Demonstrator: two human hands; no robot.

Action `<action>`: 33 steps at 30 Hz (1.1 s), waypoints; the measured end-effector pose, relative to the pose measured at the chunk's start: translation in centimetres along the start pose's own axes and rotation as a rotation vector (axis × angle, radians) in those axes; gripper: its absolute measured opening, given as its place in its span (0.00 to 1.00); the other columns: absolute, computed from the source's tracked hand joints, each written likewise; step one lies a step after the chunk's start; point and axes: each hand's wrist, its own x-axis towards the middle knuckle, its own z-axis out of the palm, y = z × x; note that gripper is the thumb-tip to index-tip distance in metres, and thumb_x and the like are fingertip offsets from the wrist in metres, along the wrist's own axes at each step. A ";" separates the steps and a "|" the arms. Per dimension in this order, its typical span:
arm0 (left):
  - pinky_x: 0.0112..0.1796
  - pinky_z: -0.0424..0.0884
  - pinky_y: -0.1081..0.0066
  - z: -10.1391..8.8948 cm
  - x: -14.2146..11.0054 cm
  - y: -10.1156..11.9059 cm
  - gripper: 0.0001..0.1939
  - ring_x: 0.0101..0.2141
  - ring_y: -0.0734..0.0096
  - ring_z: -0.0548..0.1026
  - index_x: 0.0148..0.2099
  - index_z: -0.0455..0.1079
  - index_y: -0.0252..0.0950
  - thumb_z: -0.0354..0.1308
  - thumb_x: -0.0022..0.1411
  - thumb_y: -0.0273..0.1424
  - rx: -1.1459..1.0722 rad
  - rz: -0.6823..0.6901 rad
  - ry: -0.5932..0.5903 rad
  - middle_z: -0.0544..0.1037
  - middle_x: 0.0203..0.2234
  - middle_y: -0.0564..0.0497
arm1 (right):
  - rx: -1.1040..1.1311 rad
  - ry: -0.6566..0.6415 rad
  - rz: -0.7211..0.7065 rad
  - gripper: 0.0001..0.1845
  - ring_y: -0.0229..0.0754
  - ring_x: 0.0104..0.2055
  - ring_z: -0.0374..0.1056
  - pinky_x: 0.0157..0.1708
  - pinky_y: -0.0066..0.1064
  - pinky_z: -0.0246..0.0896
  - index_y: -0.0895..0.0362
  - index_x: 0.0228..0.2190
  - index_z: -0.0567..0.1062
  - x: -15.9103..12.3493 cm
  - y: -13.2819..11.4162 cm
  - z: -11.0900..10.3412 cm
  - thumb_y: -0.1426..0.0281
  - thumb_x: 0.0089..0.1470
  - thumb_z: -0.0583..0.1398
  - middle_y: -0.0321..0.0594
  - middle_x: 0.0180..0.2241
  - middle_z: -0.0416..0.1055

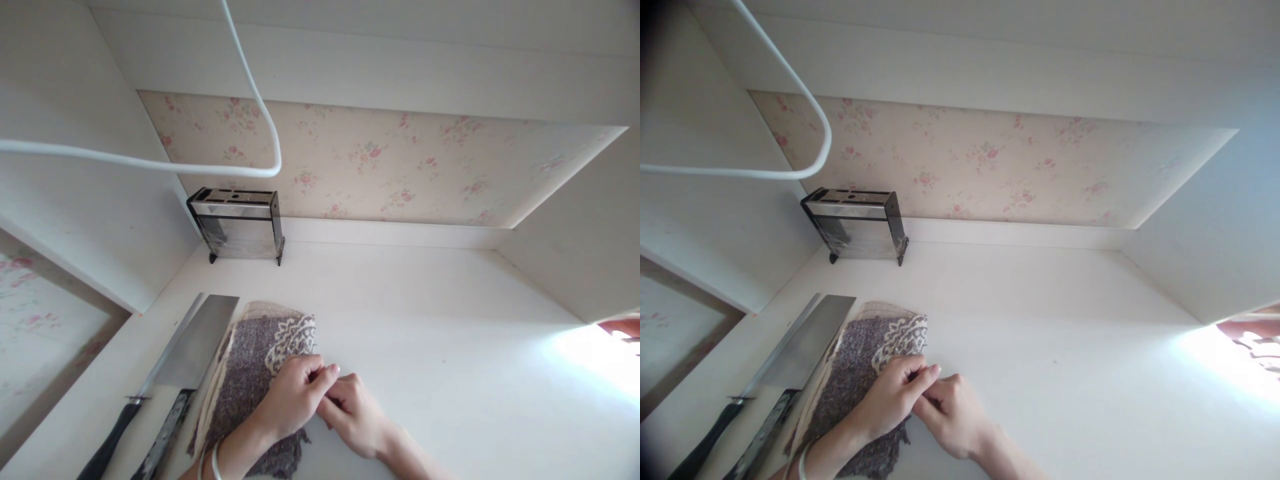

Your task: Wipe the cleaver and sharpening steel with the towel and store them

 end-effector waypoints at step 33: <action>0.26 0.51 0.72 0.0 0.2 -0.1 0.23 0.23 0.76 0.56 0.23 0.50 0.37 0.47 0.66 0.44 -0.084 -0.041 0.007 0.54 0.17 0.59 | -0.025 -0.005 -0.010 0.20 0.30 0.22 0.50 0.24 0.23 0.46 0.57 0.21 0.59 0.1 -0.6 -0.3 0.62 0.64 0.48 0.29 0.19 0.54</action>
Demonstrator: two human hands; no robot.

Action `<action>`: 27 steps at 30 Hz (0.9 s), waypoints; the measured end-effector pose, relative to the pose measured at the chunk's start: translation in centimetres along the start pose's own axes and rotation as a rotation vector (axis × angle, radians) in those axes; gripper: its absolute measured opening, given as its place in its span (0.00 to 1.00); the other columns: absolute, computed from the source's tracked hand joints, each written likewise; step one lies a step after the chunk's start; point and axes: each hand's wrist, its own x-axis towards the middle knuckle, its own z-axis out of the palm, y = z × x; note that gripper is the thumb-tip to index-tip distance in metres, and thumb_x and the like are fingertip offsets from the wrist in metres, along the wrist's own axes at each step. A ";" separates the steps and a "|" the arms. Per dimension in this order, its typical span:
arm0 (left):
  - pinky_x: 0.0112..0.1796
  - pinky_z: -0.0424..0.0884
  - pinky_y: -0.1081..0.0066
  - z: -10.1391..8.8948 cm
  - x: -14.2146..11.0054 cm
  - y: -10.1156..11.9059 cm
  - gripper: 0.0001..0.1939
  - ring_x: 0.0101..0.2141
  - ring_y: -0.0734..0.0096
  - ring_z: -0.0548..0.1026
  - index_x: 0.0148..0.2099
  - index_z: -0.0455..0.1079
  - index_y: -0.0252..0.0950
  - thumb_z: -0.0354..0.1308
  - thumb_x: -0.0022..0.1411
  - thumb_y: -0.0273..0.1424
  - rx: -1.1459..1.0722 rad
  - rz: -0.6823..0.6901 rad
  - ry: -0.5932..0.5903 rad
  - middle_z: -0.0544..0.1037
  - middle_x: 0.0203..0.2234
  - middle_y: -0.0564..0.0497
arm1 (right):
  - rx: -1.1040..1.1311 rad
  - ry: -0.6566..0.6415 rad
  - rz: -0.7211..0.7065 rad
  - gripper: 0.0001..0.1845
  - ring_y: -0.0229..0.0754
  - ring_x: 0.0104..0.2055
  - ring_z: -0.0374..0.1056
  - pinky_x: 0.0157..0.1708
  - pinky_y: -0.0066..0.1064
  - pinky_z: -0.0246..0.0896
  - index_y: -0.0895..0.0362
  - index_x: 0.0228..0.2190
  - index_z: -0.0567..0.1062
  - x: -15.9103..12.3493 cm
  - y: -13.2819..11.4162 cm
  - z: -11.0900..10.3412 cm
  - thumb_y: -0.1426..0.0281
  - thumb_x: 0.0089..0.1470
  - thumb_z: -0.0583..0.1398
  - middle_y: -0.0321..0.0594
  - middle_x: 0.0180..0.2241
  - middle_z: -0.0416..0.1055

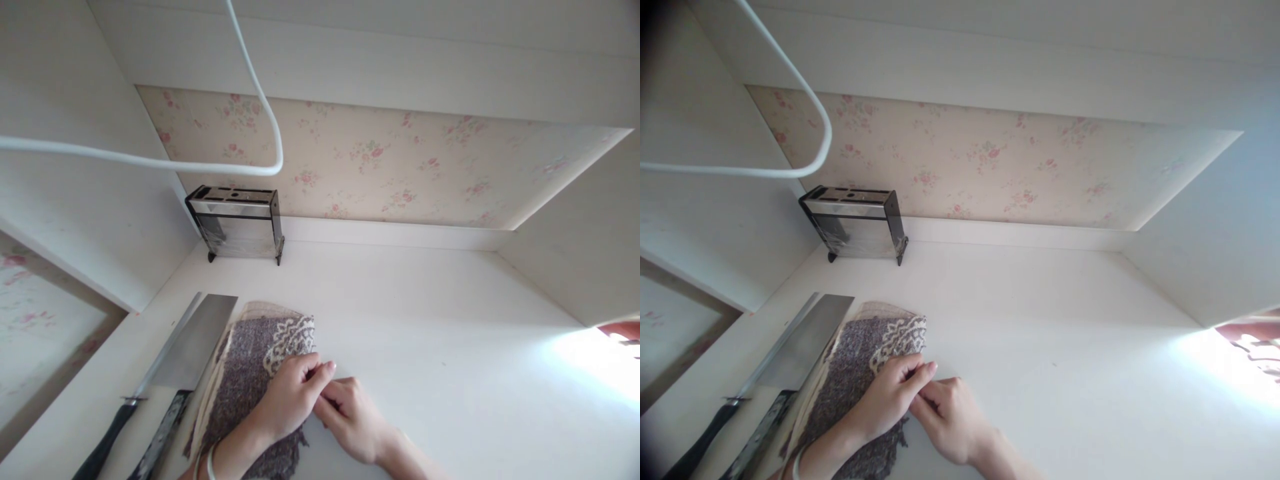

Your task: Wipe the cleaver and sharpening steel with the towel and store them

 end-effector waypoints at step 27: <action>0.26 0.51 0.72 -0.1 -0.1 0.2 0.23 0.23 0.76 0.57 0.23 0.52 0.37 0.47 0.66 0.43 -0.002 0.000 -0.008 0.56 0.17 0.58 | -0.007 0.005 0.000 0.21 0.30 0.22 0.53 0.24 0.23 0.47 0.57 0.22 0.63 0.0 -0.2 0.1 0.61 0.64 0.48 0.30 0.20 0.57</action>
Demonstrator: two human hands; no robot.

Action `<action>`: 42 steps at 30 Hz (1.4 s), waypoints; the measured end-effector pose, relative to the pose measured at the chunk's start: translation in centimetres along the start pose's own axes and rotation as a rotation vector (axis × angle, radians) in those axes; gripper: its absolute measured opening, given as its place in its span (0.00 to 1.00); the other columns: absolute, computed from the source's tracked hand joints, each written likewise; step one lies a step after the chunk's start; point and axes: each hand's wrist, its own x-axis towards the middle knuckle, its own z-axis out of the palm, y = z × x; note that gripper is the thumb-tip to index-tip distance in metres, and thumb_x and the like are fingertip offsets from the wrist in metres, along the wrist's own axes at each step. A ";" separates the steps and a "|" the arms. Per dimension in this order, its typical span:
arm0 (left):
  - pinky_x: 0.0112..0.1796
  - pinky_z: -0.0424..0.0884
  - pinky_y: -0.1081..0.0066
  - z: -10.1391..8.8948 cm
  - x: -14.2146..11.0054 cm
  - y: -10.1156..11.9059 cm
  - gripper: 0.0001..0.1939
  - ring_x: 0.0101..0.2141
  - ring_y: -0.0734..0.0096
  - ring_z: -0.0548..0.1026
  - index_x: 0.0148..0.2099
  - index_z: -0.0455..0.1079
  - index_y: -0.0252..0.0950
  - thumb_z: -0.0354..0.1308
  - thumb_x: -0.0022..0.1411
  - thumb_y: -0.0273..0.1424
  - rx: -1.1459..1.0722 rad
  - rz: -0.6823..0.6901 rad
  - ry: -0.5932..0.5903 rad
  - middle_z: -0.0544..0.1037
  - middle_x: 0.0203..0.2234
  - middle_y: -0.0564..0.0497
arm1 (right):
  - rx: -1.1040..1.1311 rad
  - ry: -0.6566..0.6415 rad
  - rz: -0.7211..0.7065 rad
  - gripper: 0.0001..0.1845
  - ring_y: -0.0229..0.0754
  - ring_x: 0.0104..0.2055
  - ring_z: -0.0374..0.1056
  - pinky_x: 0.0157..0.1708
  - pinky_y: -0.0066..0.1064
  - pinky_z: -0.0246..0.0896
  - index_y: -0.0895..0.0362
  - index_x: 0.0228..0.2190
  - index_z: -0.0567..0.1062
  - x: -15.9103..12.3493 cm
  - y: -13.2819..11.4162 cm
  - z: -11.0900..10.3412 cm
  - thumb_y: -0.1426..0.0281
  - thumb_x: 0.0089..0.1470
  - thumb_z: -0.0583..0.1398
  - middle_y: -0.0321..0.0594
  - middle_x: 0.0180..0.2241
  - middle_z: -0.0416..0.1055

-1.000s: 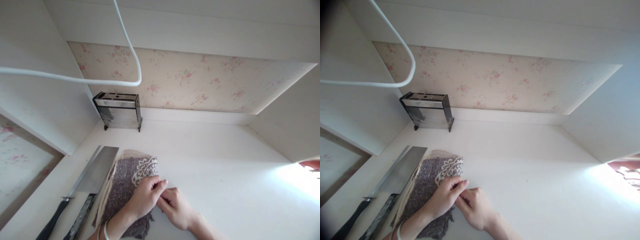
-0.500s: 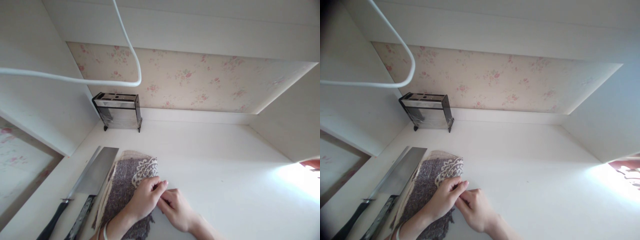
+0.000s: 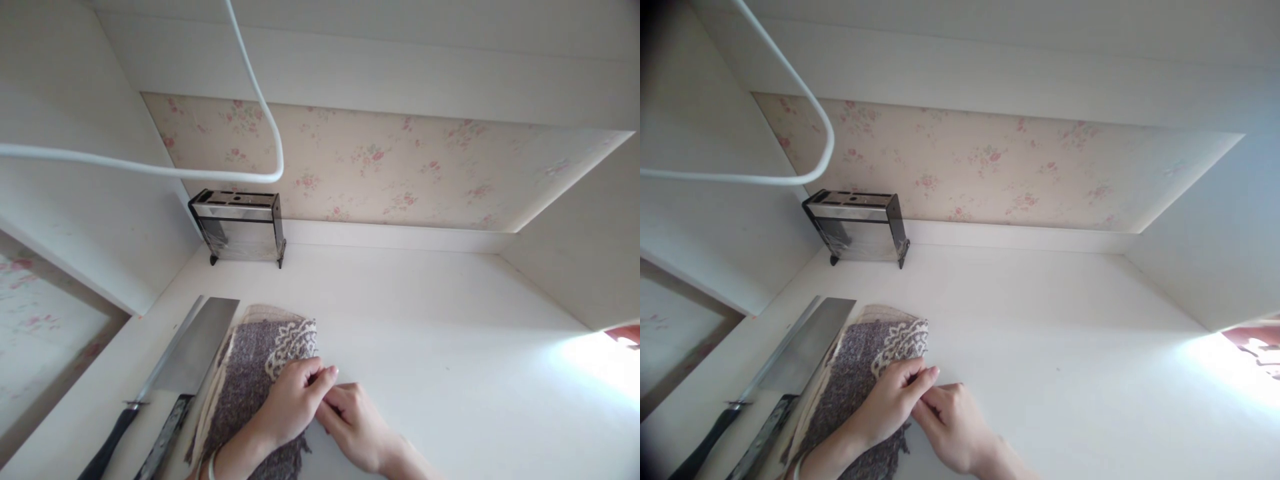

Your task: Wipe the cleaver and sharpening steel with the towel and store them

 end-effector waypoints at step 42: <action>0.26 0.51 0.72 0.1 0.1 0.0 0.22 0.23 0.75 0.57 0.22 0.51 0.37 0.46 0.66 0.43 0.054 0.027 0.025 0.55 0.17 0.58 | -0.094 0.027 -0.025 0.21 0.31 0.23 0.58 0.26 0.23 0.51 0.57 0.24 0.68 0.0 0.7 0.3 0.62 0.65 0.47 0.34 0.23 0.67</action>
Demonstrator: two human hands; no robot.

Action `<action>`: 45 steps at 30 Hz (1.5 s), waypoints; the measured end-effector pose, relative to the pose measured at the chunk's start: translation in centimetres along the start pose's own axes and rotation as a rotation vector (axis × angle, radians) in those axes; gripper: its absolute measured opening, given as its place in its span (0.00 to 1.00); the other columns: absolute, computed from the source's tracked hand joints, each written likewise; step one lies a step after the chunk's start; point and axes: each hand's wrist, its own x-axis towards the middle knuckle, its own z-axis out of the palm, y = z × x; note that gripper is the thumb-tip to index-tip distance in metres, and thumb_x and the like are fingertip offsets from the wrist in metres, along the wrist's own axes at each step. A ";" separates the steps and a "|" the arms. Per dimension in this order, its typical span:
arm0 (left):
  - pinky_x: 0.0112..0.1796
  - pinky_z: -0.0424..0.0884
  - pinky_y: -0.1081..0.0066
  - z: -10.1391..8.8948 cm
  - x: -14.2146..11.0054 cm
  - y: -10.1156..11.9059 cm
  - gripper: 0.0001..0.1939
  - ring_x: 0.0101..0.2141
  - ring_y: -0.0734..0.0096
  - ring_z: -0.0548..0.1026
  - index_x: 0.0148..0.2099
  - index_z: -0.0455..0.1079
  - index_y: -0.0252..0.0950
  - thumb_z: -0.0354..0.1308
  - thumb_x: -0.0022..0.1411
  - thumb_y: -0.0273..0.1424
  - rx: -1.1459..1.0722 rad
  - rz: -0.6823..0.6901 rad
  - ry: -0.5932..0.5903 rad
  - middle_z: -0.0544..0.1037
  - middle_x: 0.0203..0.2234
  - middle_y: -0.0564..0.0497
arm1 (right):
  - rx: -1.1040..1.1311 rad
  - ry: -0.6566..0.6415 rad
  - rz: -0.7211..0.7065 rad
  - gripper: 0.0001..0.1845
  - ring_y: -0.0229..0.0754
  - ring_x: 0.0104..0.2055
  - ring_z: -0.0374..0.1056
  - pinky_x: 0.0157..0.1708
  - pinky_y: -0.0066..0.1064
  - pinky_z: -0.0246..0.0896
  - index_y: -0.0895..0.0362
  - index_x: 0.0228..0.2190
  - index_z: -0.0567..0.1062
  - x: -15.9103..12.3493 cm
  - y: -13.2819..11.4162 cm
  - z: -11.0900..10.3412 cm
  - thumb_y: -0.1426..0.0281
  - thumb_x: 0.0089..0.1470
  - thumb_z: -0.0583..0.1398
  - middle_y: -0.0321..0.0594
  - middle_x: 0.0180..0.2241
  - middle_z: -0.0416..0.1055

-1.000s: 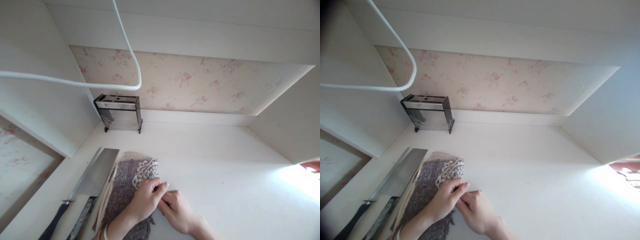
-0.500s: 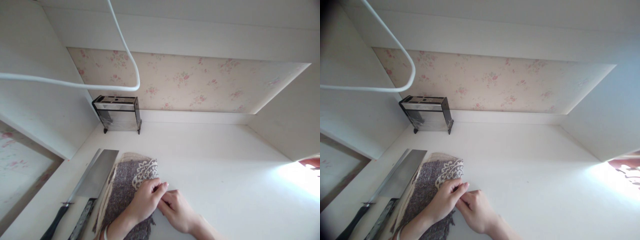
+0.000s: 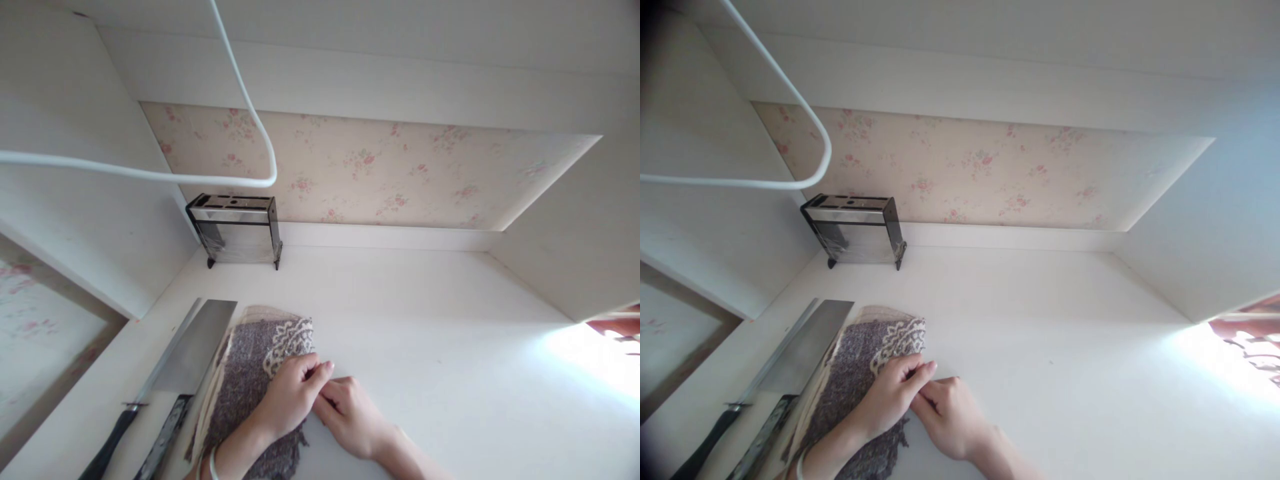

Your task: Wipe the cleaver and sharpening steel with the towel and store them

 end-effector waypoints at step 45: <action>0.40 0.67 0.61 -31.0 10.5 -3.6 0.13 0.47 0.58 0.69 0.44 0.66 0.36 0.47 0.66 0.39 -0.263 -0.023 0.871 0.72 0.45 0.47 | 0.329 0.271 0.112 0.50 0.52 0.58 0.58 0.54 0.45 0.56 0.58 0.63 0.49 23.6 -5.9 -6.2 0.60 0.45 0.65 0.53 0.62 0.51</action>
